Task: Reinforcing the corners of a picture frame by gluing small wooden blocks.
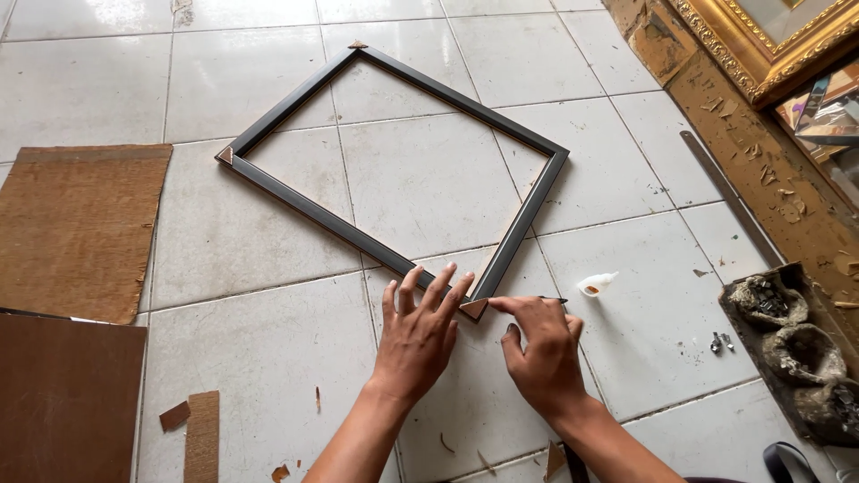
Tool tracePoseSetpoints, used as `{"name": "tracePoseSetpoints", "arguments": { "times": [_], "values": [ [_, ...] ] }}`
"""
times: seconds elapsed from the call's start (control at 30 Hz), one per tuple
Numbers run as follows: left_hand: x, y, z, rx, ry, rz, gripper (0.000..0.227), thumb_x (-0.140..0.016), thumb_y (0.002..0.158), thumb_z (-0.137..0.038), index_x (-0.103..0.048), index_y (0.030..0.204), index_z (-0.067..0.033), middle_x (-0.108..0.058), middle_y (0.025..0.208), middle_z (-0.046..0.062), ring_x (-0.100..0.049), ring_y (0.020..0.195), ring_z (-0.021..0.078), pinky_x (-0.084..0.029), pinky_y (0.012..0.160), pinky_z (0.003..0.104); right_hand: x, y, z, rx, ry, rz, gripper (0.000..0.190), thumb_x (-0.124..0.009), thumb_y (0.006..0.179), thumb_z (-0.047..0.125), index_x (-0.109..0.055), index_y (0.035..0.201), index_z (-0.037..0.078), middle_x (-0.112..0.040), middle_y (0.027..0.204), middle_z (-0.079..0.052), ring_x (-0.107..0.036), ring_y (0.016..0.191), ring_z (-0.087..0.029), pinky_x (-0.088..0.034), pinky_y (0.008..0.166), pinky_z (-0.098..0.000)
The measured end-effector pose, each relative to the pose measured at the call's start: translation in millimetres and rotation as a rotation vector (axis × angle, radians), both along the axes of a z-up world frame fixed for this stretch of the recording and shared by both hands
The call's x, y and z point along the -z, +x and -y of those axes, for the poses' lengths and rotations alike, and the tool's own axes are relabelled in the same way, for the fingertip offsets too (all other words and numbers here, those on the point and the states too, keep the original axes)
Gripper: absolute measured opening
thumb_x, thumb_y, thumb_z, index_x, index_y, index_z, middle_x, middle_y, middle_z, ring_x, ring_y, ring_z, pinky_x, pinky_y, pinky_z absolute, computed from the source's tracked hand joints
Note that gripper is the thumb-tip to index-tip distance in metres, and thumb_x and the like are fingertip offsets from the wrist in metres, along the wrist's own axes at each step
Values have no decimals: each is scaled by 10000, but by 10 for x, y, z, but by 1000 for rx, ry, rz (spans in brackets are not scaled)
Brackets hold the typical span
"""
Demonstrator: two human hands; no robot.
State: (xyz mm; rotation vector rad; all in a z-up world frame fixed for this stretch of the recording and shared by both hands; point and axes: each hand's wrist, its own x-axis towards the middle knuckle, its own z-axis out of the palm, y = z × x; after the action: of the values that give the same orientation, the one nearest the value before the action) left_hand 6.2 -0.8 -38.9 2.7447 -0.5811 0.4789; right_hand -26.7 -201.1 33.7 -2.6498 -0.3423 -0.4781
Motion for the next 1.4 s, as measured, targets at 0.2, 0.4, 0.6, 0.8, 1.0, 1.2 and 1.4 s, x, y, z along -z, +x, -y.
{"name": "tracePoseSetpoints", "arguments": {
  "times": [0.2, 0.4, 0.6, 0.8, 1.0, 1.2, 1.4],
  "values": [
    [57, 77, -14, -18, 18, 66, 880, -705, 1007, -535, -371, 1780, -277, -645, 1431, -179, -368, 1116, 247, -195, 942, 453, -409, -122, -231, 350, 791, -699, 407, -584, 1031, 35, -766, 1394, 53, -824, 1100, -90, -735, 838, -157, -598, 708, -293],
    [-361, 32, -188, 176, -49, 72, 729, -704, 1030, -497, -469, 1695, -314, -686, 1351, -81, -413, 1090, 262, -213, 931, 458, -725, -97, -435, 566, 1331, -964, 590, -491, 1097, 257, -544, 1638, 29, -639, 1581, -172, -688, 1282, -347, -537, 965, -492],
    [-883, -164, -225, 13, -318, 281, 608, -835, 996, -415, -642, 1558, -288, -589, 1544, -38, -384, 1325, 242, -249, 1066, 425, -743, 119, -464, 388, 1560, -877, 315, -591, 1169, 340, -763, 1204, 78, -752, 1015, -102, -700, 941, -194, -482, 820, -413],
    [-1294, -133, -112, -512, -1545, -765, 988, -523, 828, -781, -443, 1485, -48, -747, 1202, 134, -790, 1113, 275, -630, 882, 430, -882, -57, -909, 502, 1503, -918, 343, -577, 1151, 300, -779, 1275, 52, -641, 1047, -111, -541, 959, -199, -400, 799, -393],
    [-964, -1, -424, -363, -1674, -630, 659, -349, 1138, -634, -674, 1027, -71, -758, 730, 113, -707, 618, 241, -519, 655, 395, -886, 44, -966, 380, 1511, -793, 395, -470, 1175, 478, -667, 1149, 137, -627, 1122, -75, -494, 1053, -243, -356, 861, -427],
    [-885, 187, -1312, -209, -1817, -712, 475, -479, 1214, -474, -643, 1063, -55, -621, 949, 94, -615, 738, 206, -532, 858, 425, -1282, 675, -220, 426, 1528, -572, 388, -398, 1241, 410, -692, 1237, 157, -645, 1126, -55, -599, 1017, -188, -438, 774, -380],
    [-855, 265, -1533, 72, -1944, -782, 416, -519, 1226, -443, -592, 991, -108, -563, 690, 5, -565, 510, 85, -516, 536, 248, -1479, 445, 508, 455, 1418, -439, 304, -528, 1225, 366, -659, 1278, 96, -786, 1014, -76, -765, 789, -169, -456, 449, -227]
  ]
}}
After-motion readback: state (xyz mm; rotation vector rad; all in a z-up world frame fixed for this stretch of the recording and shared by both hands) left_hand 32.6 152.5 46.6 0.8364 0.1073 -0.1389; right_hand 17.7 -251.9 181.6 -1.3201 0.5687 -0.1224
